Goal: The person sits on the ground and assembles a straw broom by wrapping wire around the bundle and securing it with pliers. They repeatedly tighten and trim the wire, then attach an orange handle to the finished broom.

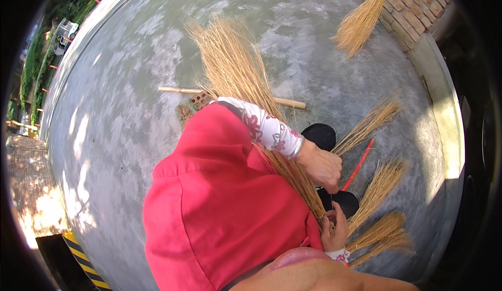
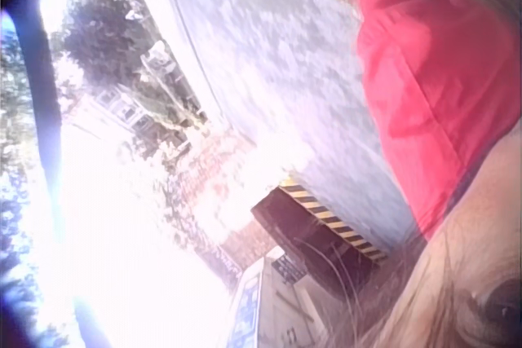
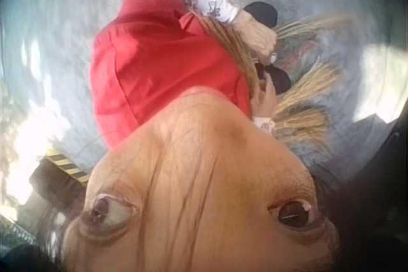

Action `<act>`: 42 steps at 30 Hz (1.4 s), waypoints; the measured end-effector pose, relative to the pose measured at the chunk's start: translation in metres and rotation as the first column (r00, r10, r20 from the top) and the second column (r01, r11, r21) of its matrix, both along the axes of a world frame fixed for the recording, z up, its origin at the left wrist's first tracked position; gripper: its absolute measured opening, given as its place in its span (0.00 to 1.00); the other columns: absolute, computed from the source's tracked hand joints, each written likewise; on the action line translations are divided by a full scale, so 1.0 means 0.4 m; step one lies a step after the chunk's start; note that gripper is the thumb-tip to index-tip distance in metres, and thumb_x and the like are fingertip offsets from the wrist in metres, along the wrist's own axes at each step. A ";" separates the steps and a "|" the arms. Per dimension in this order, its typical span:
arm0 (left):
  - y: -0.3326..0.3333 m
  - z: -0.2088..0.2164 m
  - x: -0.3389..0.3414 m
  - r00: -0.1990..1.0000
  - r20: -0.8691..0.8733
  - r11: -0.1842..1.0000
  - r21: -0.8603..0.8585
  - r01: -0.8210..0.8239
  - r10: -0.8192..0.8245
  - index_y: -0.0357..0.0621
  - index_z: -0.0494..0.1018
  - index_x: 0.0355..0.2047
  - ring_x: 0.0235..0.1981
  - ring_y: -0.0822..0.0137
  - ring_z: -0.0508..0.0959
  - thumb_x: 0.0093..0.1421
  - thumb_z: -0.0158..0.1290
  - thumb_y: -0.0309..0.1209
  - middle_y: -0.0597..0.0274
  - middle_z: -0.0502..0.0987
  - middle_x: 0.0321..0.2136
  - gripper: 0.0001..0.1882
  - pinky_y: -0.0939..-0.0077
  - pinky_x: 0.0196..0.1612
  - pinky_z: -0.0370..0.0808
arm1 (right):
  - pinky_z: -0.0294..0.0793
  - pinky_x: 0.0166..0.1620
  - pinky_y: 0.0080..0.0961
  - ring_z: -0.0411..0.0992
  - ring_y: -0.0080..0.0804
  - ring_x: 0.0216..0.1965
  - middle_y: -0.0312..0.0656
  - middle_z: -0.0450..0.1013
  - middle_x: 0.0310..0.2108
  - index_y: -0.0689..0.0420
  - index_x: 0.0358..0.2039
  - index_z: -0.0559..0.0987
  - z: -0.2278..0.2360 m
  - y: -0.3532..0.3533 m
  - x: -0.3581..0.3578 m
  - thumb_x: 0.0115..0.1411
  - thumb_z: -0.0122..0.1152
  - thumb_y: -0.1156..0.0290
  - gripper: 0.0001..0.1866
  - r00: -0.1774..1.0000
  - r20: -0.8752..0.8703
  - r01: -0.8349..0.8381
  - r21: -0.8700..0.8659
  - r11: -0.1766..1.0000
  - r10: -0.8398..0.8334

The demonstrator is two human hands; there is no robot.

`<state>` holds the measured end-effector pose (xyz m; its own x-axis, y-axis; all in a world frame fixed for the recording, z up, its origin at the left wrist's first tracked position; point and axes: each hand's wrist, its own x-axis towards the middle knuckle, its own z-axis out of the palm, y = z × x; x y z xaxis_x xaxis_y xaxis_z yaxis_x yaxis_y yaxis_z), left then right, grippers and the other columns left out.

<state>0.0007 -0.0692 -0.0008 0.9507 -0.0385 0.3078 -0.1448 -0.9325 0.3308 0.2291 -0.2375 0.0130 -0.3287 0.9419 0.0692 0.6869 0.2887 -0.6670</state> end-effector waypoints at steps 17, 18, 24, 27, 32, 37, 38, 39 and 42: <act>-0.026 0.029 -0.013 0.967 -0.250 0.989 -0.129 -0.078 0.043 0.43 0.76 0.31 0.33 0.46 0.79 0.65 0.48 0.40 0.51 0.79 0.25 0.14 0.51 0.34 0.73 | 0.76 0.33 0.30 0.81 0.46 0.32 0.49 0.79 0.33 0.61 0.43 0.80 -0.049 -0.039 -0.032 0.65 0.52 0.78 0.10 0.989 -0.070 0.128 -0.044 0.991 -0.131; -0.028 0.021 -0.014 0.966 -0.257 0.983 -0.174 -0.062 0.016 0.43 0.76 0.32 0.33 0.46 0.79 0.65 0.48 0.40 0.51 0.79 0.25 0.14 0.51 0.34 0.73 | 0.76 0.33 0.30 0.81 0.45 0.32 0.49 0.79 0.33 0.62 0.43 0.80 -0.050 -0.042 -0.029 0.65 0.53 0.78 0.10 0.989 -0.078 0.124 -0.037 0.992 -0.127; 0.001 -0.023 -0.036 0.988 -0.089 0.904 -0.420 0.077 -0.125 0.39 0.77 0.34 0.34 0.44 0.79 0.67 0.47 0.39 0.46 0.79 0.27 0.16 0.52 0.36 0.73 | 0.77 0.35 0.28 0.82 0.38 0.35 0.49 0.80 0.33 0.63 0.42 0.80 -0.035 -0.071 0.009 0.66 0.53 0.77 0.09 0.979 -0.096 0.158 -0.205 0.966 -0.181; 0.003 -0.035 -0.040 0.983 -0.124 0.869 -0.492 0.054 -0.132 0.36 0.76 0.34 0.33 0.44 0.78 0.68 0.46 0.38 0.45 0.79 0.27 0.17 0.52 0.36 0.73 | 0.77 0.35 0.28 0.82 0.37 0.35 0.50 0.80 0.32 0.63 0.41 0.80 -0.040 -0.084 0.012 0.66 0.53 0.77 0.09 0.975 -0.123 0.147 -0.265 0.953 -0.185; -0.008 -0.041 -0.032 0.977 -0.185 0.891 -0.455 0.013 -0.109 0.33 0.74 0.31 0.33 0.41 0.77 0.67 0.48 0.37 0.42 0.77 0.26 0.17 0.51 0.36 0.72 | 0.74 0.33 0.25 0.80 0.30 0.30 0.45 0.80 0.29 0.61 0.40 0.80 -0.069 -0.098 0.004 0.67 0.53 0.75 0.08 0.960 -0.194 0.160 -0.209 0.965 -0.201; -0.010 -0.055 -0.032 0.973 -0.129 0.745 -0.664 0.057 -0.190 0.31 0.74 0.30 0.32 0.41 0.77 0.67 0.49 0.35 0.40 0.76 0.25 0.16 0.52 0.35 0.71 | 0.69 0.28 0.22 0.72 0.21 0.23 0.40 0.77 0.26 0.60 0.39 0.81 -0.079 -0.124 0.024 0.67 0.55 0.73 0.08 0.937 -0.232 0.188 -0.296 0.937 -0.261; -0.009 -0.055 -0.036 0.963 -0.167 0.710 -0.703 0.035 -0.213 0.31 0.74 0.30 0.32 0.42 0.77 0.67 0.49 0.34 0.40 0.76 0.25 0.16 0.53 0.35 0.71 | 0.68 0.27 0.21 0.70 0.20 0.23 0.40 0.76 0.25 0.60 0.39 0.81 -0.077 -0.129 0.030 0.67 0.55 0.73 0.08 0.929 -0.229 0.203 -0.339 0.919 -0.290; -0.006 -0.054 -0.041 0.949 -0.205 0.676 -0.737 0.010 -0.237 0.31 0.74 0.31 0.31 0.42 0.77 0.67 0.49 0.33 0.40 0.76 0.25 0.15 0.53 0.34 0.71 | 0.67 0.27 0.21 0.69 0.19 0.22 0.39 0.76 0.24 0.60 0.38 0.81 -0.075 -0.132 0.035 0.67 0.55 0.72 0.08 0.913 -0.231 0.225 -0.403 0.887 -0.336; -0.002 -0.039 -0.050 0.969 -0.163 0.750 -0.661 0.034 -0.187 0.32 0.74 0.30 0.30 0.42 0.77 0.67 0.48 0.33 0.41 0.75 0.24 0.15 0.54 0.34 0.71 | 0.67 0.27 0.20 0.69 0.19 0.21 0.40 0.76 0.24 0.60 0.38 0.81 -0.071 -0.132 0.041 0.67 0.55 0.72 0.08 0.917 -0.278 0.193 -0.317 0.928 -0.286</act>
